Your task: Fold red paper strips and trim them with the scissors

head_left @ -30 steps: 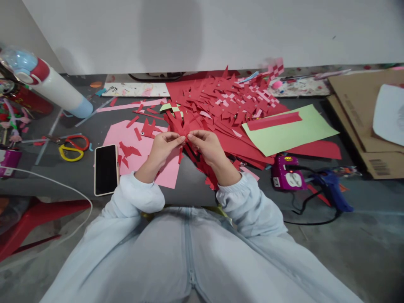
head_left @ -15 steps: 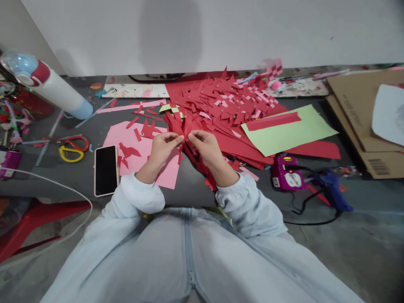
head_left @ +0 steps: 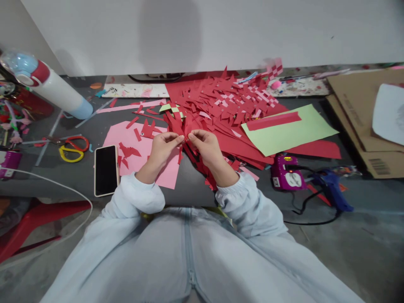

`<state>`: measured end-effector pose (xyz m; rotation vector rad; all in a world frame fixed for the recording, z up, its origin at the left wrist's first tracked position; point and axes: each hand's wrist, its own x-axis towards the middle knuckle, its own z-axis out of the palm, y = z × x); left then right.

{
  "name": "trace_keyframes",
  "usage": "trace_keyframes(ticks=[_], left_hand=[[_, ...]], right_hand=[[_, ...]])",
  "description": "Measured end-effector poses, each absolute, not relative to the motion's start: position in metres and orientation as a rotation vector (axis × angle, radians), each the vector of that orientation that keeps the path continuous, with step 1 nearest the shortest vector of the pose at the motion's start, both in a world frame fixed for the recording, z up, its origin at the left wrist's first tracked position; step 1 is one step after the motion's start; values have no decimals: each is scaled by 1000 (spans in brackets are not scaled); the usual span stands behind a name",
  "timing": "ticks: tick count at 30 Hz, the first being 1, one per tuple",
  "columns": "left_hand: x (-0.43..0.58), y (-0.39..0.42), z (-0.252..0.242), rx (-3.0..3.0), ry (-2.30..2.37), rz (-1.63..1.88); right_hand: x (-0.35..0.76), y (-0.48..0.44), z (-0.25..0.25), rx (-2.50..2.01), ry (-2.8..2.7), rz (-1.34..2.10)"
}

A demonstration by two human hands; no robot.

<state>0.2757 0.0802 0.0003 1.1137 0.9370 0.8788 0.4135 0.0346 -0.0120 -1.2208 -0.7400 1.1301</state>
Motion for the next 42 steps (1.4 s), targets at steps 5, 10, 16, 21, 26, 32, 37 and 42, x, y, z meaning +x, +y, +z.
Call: trace_keyframes(ticks=[5,10,16,21,26,32,37,42], left_hand=[[277,81,-3,1116,935,886],[275,82,-3,1135,926,893],[272,85,4,1120,945,914],[272,84,7,1100,952,916],[271,86,5,1091,942,926],[271,86,5,1075,962,912],[272,82,10,1063,972,788],[273,78,14,1165,913,580]], right_hand=[[413,34,-12,-1232,-729,1120],[413,34,-11,-1236,-701,1104],[423,35,-10,-1286,-640,1051],[426,35,-9,-1272,-645,1070],[426,37,-5,-1242,-591,1095],[427,38,-4,-1199,-576,1081],[429,36,-2,-1167,-638,1093],[430,35,1,-1210,-659,1048]])
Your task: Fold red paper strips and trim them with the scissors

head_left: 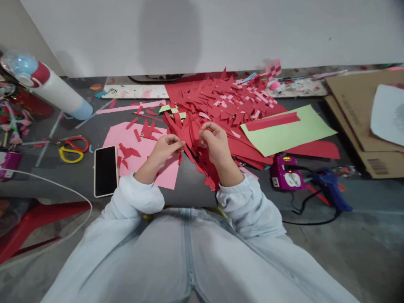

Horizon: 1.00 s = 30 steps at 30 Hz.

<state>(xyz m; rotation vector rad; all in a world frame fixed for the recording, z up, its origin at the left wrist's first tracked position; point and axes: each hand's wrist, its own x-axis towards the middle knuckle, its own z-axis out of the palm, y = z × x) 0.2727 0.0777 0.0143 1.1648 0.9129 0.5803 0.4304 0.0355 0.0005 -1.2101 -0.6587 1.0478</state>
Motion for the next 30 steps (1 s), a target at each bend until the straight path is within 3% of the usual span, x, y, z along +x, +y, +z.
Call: trace_keyframes(ticks=[8,14,23,30], left_hand=[[270,80,11,1436,784,211],[270,80,8,1492,704,89],[268,90,2,1085,946,667],[262,103,1,992,1018,848]], right_hand=[[434,37,-19,-1467,-955,1050],[432,35,-19,-1369,-980,1144],[434,30,3,-1269,-1014,1410],[438,25,-1,-1259,-1192,1441]])
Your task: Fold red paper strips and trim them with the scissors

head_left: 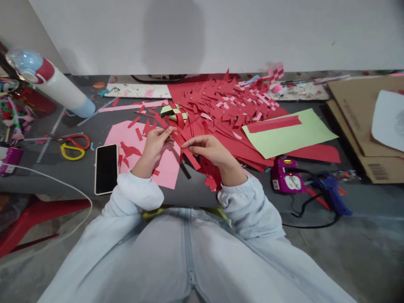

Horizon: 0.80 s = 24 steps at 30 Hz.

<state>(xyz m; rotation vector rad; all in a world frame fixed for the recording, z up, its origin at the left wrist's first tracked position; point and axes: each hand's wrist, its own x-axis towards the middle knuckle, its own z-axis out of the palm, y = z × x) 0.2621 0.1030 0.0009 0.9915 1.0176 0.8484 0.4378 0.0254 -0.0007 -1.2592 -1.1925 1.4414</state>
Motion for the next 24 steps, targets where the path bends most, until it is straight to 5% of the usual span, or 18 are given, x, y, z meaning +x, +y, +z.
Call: trace_keyframes(ticks=[24], left_hand=[[269,88,2,1243,808,560]], right_hand=[[422,30,5,-1338,-896,1238]])
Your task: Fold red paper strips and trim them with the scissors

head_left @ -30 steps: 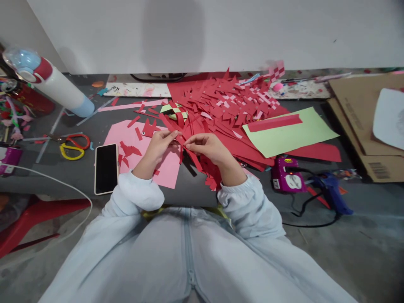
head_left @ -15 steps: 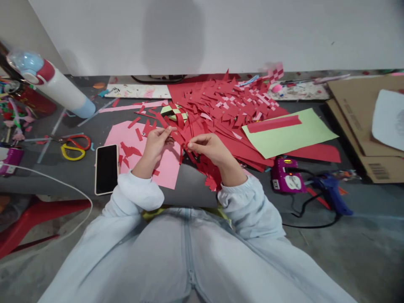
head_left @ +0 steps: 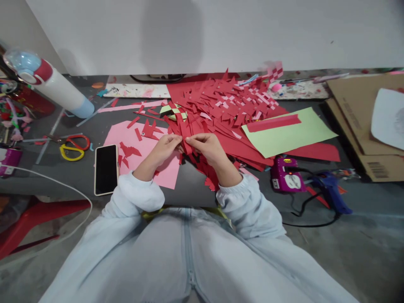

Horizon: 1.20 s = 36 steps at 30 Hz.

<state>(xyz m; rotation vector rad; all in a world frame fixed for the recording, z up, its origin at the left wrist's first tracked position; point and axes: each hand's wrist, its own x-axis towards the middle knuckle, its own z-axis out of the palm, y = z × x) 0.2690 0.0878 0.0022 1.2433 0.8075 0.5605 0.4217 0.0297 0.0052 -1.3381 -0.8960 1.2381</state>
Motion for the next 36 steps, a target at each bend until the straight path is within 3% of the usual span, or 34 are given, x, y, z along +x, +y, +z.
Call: trace_keyframes(ticks=[18,25,36], left_hand=[[265,90,5,1617,856,588],[265,85,11,1700,690,243],[265,85,16,1769,658,214]], right_hand=[[425,31,-2,-1433,-996,992],[425,30,-1,-1309,-895,1191],[428,30,0,-1298,-896,1183]])
